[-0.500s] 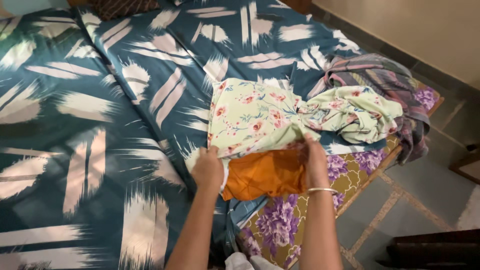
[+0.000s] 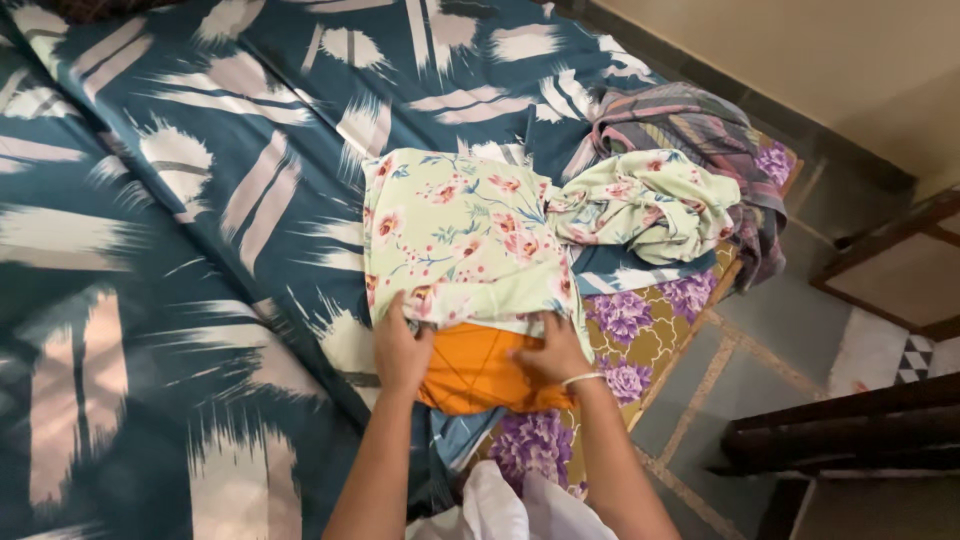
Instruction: The person inserts a pillow into a floral pillowcase on a bed, then smooths and adjusts the case. They place the finished pillow on the bed and briefly handle other folded linens.
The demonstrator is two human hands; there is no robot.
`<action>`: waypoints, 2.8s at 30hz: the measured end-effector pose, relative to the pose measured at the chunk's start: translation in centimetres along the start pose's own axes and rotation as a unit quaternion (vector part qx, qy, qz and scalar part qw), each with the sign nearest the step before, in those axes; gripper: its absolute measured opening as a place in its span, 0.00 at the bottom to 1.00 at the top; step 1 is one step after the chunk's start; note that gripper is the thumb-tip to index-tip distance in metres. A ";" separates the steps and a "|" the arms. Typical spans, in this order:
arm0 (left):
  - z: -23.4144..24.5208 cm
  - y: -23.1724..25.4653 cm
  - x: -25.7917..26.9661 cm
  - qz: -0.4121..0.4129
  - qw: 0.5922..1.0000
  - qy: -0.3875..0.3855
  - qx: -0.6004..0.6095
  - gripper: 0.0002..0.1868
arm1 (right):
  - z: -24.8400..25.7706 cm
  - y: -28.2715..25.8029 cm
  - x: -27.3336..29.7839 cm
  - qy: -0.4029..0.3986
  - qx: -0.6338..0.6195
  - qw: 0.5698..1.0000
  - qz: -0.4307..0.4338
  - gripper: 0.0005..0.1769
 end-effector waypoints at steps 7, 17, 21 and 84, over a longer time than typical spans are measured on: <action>0.2 -0.5 0.4 -0.043 0.997 -0.052 0.033 0.45 | -4.6 -7.9 2.8 -0.088 0.232 0.969 0.009 0.63; 1.3 -0.5 0.4 -0.021 0.994 -0.105 0.034 0.47 | -10.9 -15.4 6.8 -0.118 0.188 0.928 0.301 0.55; 3.0 0.6 1.2 -0.084 0.992 -0.093 -0.021 0.41 | -11.2 -15.6 5.9 0.003 0.173 0.933 0.316 0.41; -22.5 1.3 -28.4 -0.135 0.957 -0.195 0.167 0.16 | 6.0 12.9 12.1 0.589 -0.235 0.736 -0.238 0.27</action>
Point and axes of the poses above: each hand's wrist, its own x-axis away from the middle knuckle, its own z-axis out of the back of the hand, y = z × x, the point moved 6 cm from there along -x, towards the middle knuckle, and after that the axes turned 13 degrees about -x, right-handed, at the moved point
